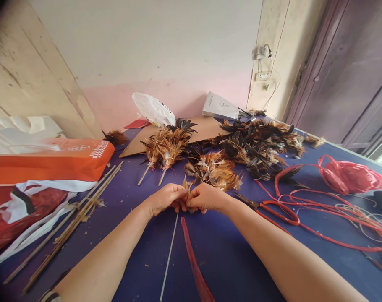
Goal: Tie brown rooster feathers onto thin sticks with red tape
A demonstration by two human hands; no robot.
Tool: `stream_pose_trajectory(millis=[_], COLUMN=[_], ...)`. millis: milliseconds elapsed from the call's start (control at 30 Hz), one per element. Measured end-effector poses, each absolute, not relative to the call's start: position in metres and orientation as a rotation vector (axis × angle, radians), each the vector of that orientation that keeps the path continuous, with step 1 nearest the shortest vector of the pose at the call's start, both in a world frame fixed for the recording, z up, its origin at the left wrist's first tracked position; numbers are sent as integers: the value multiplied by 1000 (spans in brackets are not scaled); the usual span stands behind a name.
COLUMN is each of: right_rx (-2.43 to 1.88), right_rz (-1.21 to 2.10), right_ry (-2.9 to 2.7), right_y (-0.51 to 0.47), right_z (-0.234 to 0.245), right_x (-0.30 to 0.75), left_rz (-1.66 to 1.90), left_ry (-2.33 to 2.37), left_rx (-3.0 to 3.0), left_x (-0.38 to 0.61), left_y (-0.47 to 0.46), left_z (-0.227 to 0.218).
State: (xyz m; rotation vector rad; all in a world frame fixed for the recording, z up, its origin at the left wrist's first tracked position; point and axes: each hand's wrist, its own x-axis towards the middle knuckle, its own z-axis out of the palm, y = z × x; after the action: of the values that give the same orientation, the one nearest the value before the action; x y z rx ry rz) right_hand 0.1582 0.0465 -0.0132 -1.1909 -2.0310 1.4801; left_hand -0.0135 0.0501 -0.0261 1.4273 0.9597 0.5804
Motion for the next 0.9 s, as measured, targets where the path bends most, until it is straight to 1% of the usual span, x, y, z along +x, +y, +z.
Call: stream_pose_trajectory(millis=[133, 267, 467, 633, 767, 833, 900], right_rx=[-1209, -1264, -1118, -1039, -962, -1002, -1108], right_rz=[1446, 1555, 1633, 1560, 1547, 1478, 1375], right_ry=[-2081, -1840, -1642, -1672, -1572, -1583, -1717], right_y=[45, 51, 56, 48, 52, 57, 61], right_z=[-11, -15, -17, -12, -11, -12, -12], right_x=[158, 161, 161, 150, 152, 159, 166], left_rz=[572, 563, 579, 607, 660, 658, 641], left_ry=[1001, 1024, 1021, 982, 1082, 1129, 1141], left_rx=[1482, 1467, 1537, 1594, 1624, 1626, 1634], left_x=[-12, -12, -11, -3, 0, -2, -7], left_y=[48, 47, 46, 45, 43, 42, 41], left_z=[-23, -22, -25, -27, -29, -30, -30])
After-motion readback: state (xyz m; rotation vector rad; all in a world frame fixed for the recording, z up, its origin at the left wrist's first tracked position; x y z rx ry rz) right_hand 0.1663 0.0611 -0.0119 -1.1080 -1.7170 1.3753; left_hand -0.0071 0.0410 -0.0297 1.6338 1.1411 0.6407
